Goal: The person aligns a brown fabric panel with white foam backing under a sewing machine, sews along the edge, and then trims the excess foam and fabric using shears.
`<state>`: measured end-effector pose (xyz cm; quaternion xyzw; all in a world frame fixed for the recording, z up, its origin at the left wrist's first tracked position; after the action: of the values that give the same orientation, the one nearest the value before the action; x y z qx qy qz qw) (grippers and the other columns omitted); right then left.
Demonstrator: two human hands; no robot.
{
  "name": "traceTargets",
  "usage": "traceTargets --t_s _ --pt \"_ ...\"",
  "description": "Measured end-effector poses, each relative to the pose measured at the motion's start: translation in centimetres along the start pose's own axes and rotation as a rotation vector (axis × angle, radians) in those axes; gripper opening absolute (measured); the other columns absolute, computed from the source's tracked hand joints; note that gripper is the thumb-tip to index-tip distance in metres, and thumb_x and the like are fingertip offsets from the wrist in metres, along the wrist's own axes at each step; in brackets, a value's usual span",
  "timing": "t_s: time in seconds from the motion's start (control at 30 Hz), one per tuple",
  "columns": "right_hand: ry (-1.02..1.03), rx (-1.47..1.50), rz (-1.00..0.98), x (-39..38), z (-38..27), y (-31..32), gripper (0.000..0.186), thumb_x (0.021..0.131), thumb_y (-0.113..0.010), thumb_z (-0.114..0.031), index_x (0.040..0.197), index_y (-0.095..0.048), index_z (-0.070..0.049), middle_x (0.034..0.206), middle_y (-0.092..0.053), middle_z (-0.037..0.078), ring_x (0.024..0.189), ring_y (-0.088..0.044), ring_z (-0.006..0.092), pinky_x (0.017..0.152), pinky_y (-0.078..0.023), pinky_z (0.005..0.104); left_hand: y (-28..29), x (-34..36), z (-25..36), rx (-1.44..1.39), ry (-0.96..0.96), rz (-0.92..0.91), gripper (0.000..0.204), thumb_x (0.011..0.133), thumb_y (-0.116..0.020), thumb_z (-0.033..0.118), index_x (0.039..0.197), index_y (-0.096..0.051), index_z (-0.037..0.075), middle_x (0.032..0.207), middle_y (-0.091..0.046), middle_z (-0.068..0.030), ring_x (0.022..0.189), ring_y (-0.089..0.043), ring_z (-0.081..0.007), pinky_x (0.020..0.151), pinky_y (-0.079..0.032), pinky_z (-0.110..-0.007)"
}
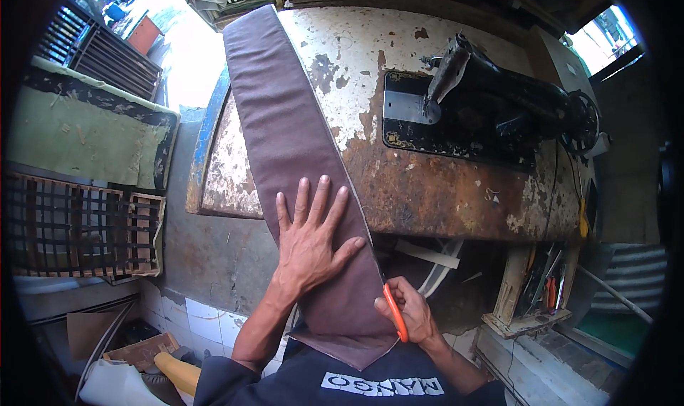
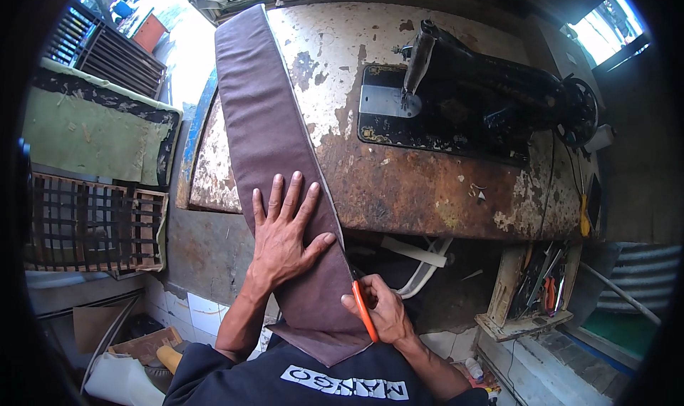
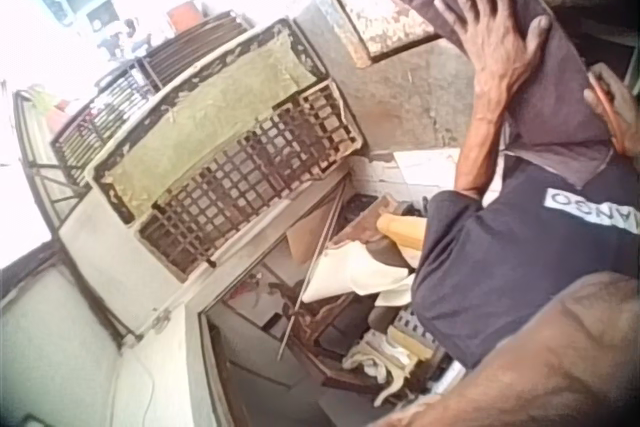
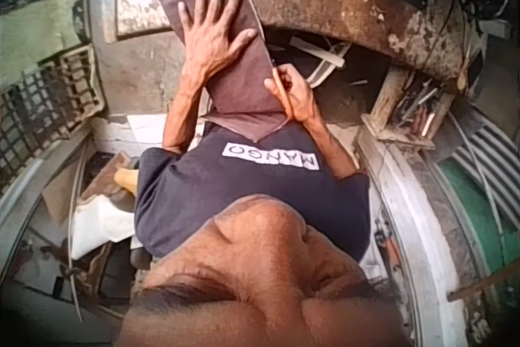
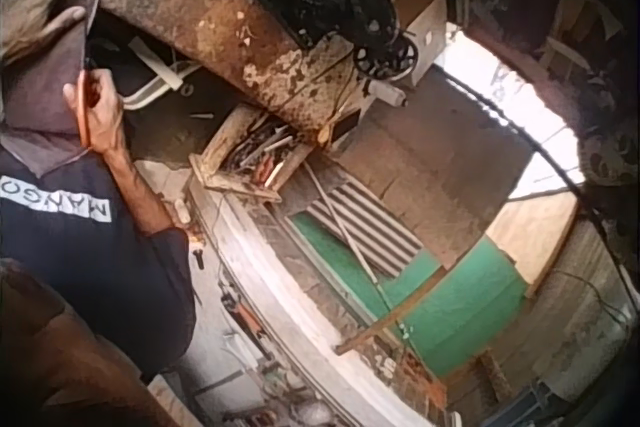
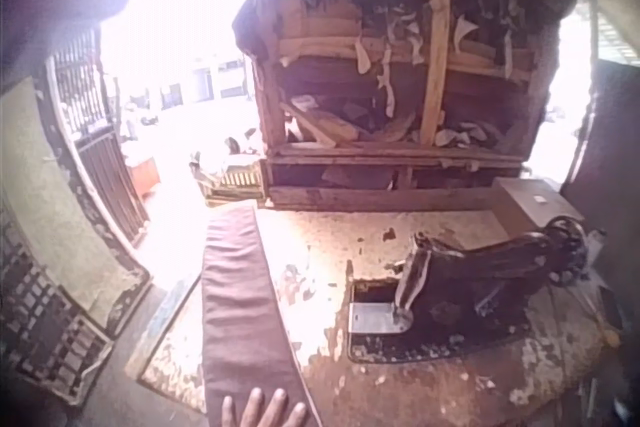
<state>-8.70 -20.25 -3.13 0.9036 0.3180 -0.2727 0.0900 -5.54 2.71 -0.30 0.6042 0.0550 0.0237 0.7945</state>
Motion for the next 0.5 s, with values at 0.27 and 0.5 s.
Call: traceTargets --t_s 0.27,0.5 --pt "-0.017 -0.016 0.039 0.02 -0.16 -0.23 0.05 0.095 -0.08 -0.042 0.112 -0.06 0.0 0.082 -0.067 0.003 0.074 -0.059 0.0088 0.069 -0.049 0.0276 -0.04 -0.06 -0.1 0.001 -0.005 -0.002 0.089 0.093 -0.061 0.067 0.166 -0.036 0.021 0.174 -0.022 -0.0137 0.162 -0.008 -0.0396 0.127 0.003 -0.063" --pt "-0.082 -0.036 0.086 -0.01 0.64 -0.31 0.048 0.093 -0.083 -0.04 0.111 -0.062 0.0 0.082 -0.07 0.005 0.073 -0.06 0.0079 0.067 -0.05 0.0266 -0.01 -0.1 -0.09 -0.015 -0.006 -0.002 0.089 0.093 -0.061 0.067 0.166 -0.036 0.021 0.174 -0.023 -0.0134 0.162 -0.008 -0.0388 0.127 0.004 -0.063"
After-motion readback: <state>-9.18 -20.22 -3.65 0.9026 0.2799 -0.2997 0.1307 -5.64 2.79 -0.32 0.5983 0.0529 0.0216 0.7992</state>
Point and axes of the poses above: each hand's wrist, its own x-axis towards the middle knuckle, its own y-axis out of the back of the hand, z = x × y, the point moved 6 cm from there along x, towards the middle knuckle
